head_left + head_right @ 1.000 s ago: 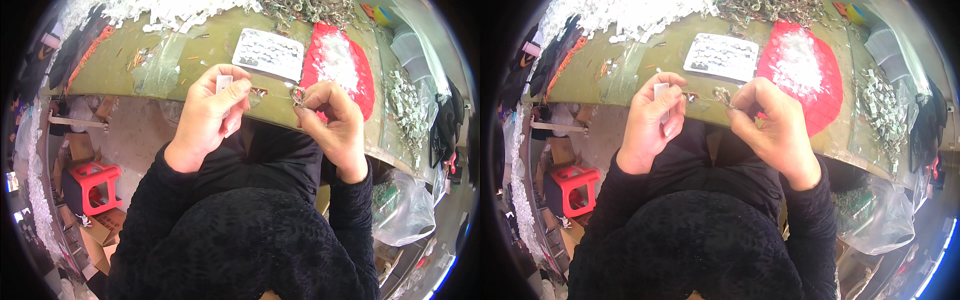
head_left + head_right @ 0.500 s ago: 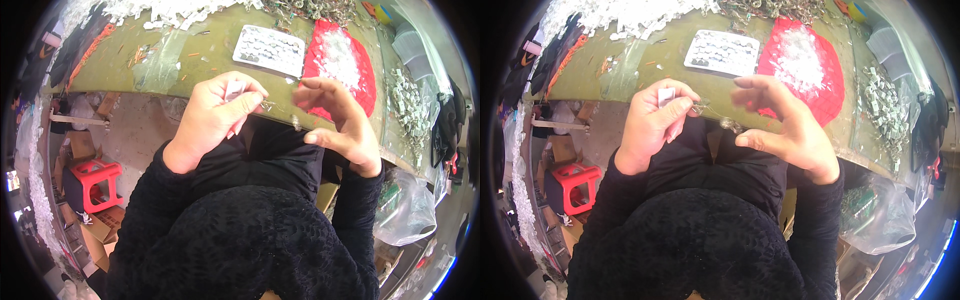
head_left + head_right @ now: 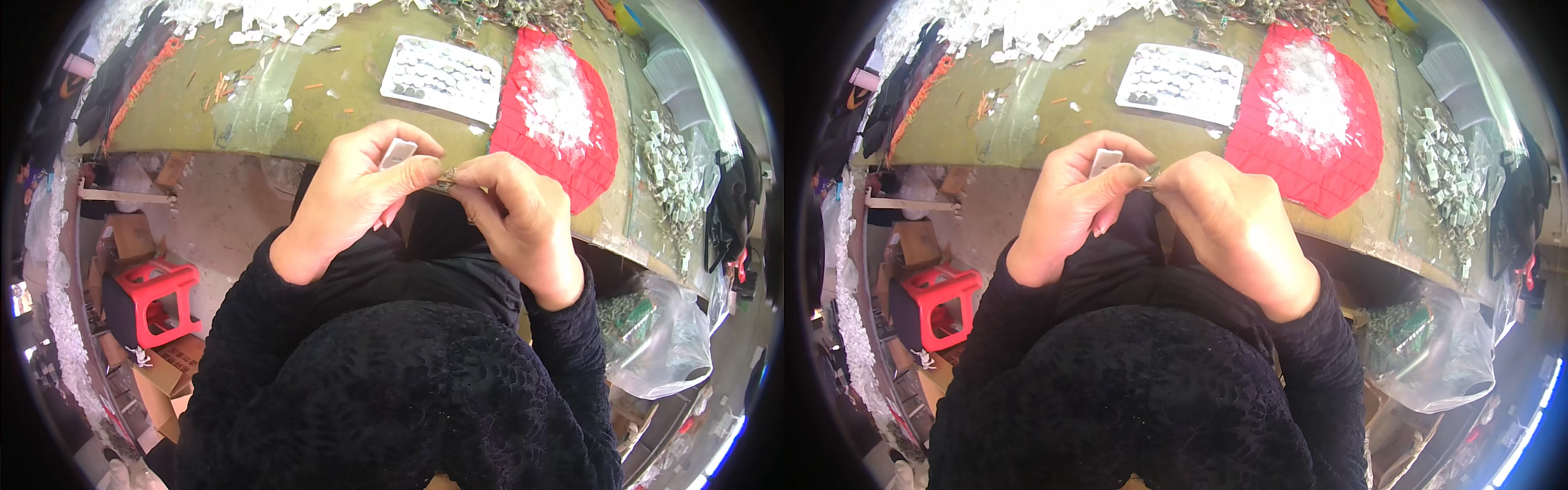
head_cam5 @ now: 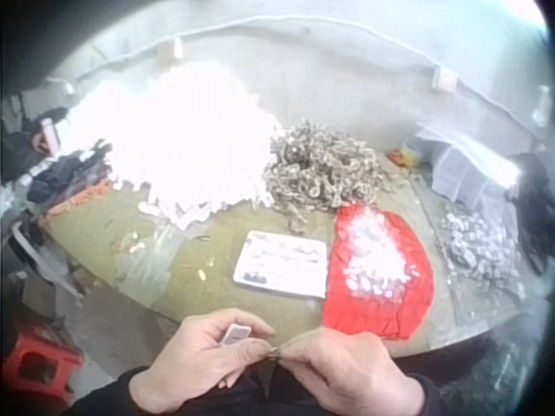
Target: The person repeatedly picks small white plastic housings and metal contacts from a tray, inserts the contacts into the housings, and places the assembled units on a red mat. The person handles items one at a time and continues the cycle throughout the clip.
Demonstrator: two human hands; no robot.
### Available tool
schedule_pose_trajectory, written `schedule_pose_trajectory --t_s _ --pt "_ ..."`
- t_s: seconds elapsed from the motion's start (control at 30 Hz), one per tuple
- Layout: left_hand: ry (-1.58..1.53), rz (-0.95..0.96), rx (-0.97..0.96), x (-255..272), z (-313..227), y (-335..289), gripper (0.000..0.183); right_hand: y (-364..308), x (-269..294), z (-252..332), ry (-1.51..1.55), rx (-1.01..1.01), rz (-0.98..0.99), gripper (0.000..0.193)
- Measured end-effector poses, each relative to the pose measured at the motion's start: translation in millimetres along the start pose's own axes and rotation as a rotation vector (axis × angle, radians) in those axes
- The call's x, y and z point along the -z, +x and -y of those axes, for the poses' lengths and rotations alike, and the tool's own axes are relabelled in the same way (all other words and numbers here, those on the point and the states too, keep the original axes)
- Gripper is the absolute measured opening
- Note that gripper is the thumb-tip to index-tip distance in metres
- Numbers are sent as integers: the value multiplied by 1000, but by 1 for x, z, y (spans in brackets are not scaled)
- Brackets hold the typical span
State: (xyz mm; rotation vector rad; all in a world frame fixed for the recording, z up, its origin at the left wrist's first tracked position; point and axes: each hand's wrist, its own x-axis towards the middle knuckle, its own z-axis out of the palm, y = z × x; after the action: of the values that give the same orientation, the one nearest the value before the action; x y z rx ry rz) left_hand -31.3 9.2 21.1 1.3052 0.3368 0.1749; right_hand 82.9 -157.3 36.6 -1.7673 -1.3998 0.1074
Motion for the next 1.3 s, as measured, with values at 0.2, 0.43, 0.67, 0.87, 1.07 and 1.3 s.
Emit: schedule_pose_trajectory --t_s 0.2,0.43,0.67,0.87,1.07,1.3 --pt "29 62 134 8 -1 -1 8 3 -8 -4 -27 76 45 19" --pt "82 83 139 6 -1 -3 10 0 -4 -3 -52 67 135 22" --pt "56 30 99 -1 5 -4 8 0 -5 -1 -24 -18 125 21" --pt "-109 -17 117 -6 13 -1 11 -4 -7 -9 -120 26 34 21" --pt "-208 -1 138 -8 23 2 17 -3 -8 -23 -208 252 64 18" --pt "-519 -145 -89 -9 38 11 28 -6 -13 -4 859 -530 -16 8"
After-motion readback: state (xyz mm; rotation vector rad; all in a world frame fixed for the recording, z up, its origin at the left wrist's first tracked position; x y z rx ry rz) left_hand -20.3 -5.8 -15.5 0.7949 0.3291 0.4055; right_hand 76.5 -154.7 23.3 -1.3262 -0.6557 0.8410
